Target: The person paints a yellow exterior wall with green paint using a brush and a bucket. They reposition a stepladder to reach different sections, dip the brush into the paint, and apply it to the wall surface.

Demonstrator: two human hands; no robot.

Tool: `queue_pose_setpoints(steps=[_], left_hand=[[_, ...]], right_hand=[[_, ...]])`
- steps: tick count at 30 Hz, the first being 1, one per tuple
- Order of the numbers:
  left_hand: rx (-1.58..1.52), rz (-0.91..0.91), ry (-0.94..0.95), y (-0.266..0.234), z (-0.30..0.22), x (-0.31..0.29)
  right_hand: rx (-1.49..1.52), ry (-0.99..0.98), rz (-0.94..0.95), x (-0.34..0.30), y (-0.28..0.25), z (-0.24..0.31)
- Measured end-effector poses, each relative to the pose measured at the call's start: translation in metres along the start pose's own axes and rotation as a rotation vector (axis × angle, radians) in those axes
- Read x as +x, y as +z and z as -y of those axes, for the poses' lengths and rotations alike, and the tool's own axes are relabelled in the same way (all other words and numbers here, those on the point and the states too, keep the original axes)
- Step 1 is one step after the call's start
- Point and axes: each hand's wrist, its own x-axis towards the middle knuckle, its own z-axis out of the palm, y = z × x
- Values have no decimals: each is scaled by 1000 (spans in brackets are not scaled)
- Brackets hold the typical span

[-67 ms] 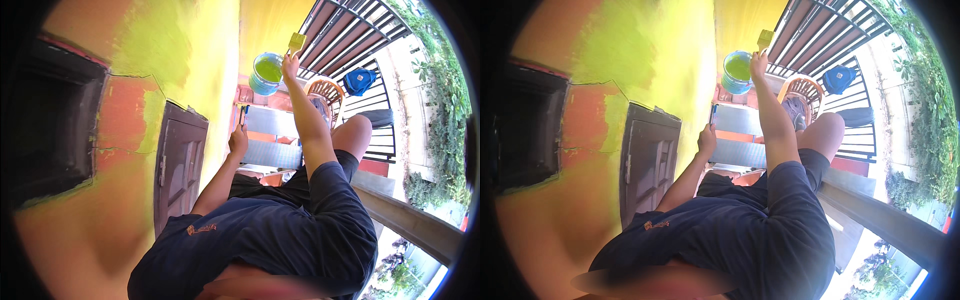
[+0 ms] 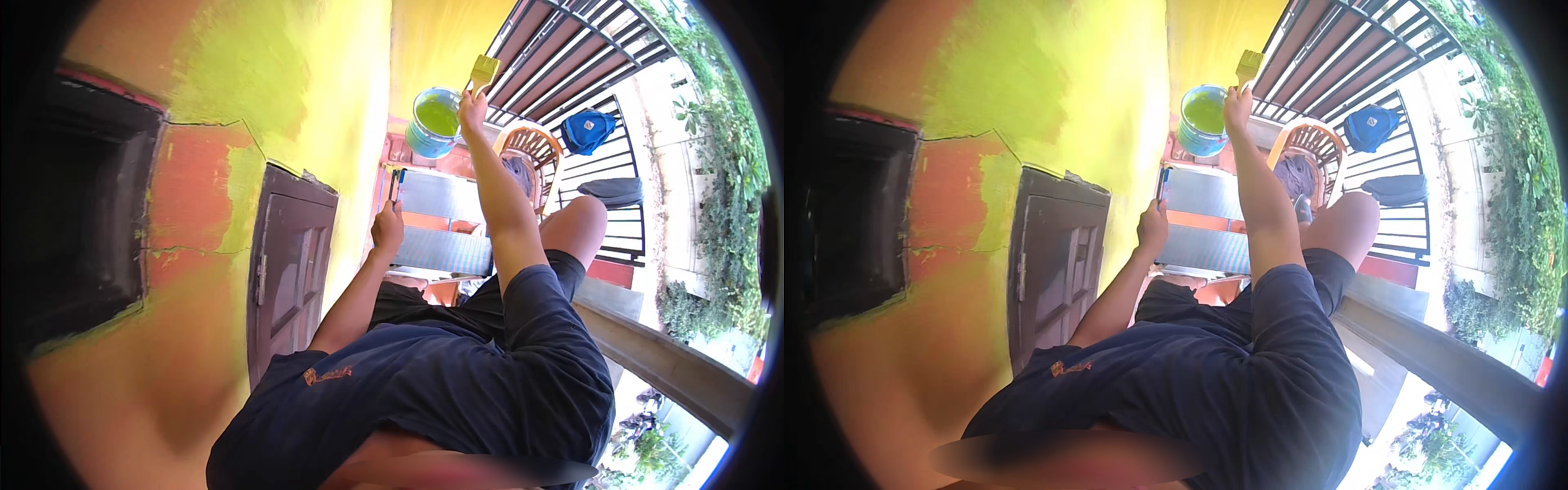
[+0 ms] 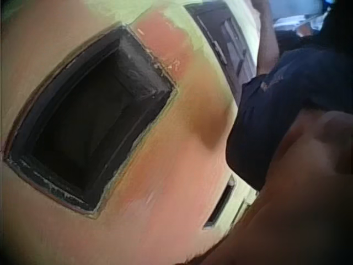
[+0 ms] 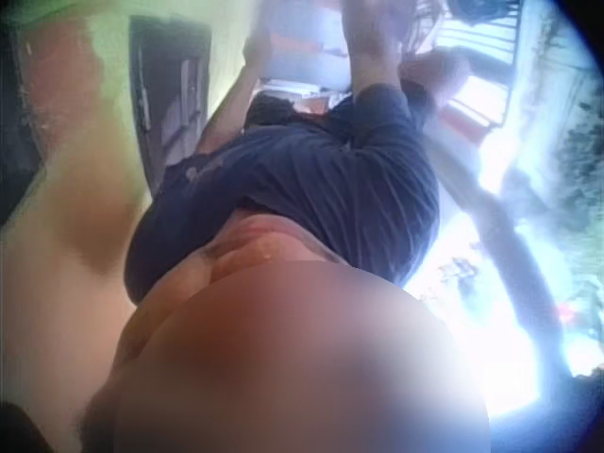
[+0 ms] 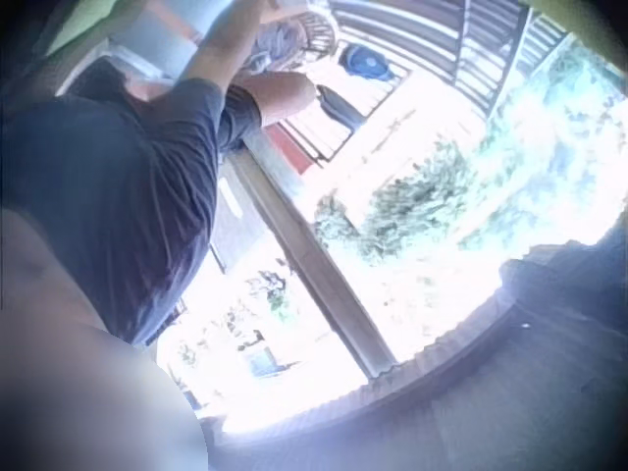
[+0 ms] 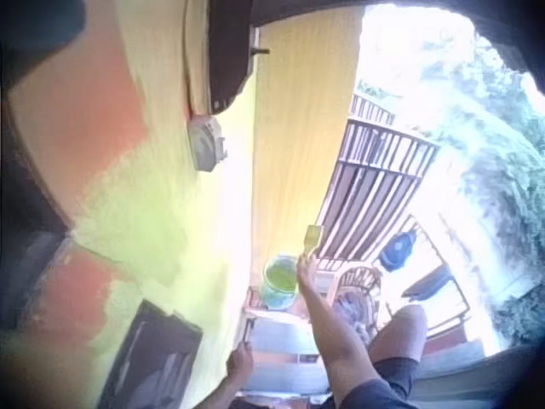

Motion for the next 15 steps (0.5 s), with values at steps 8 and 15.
queue_pose_setpoints(steps=[8, 15], left_hand=[[-13, 51, -36, -6, -7, 6], [-113, 41, -43, -7, -6, 3]], right_hand=[[14, -221, -5, -22, 15, -102], [190, -105, 28, -35, -5, -74]])
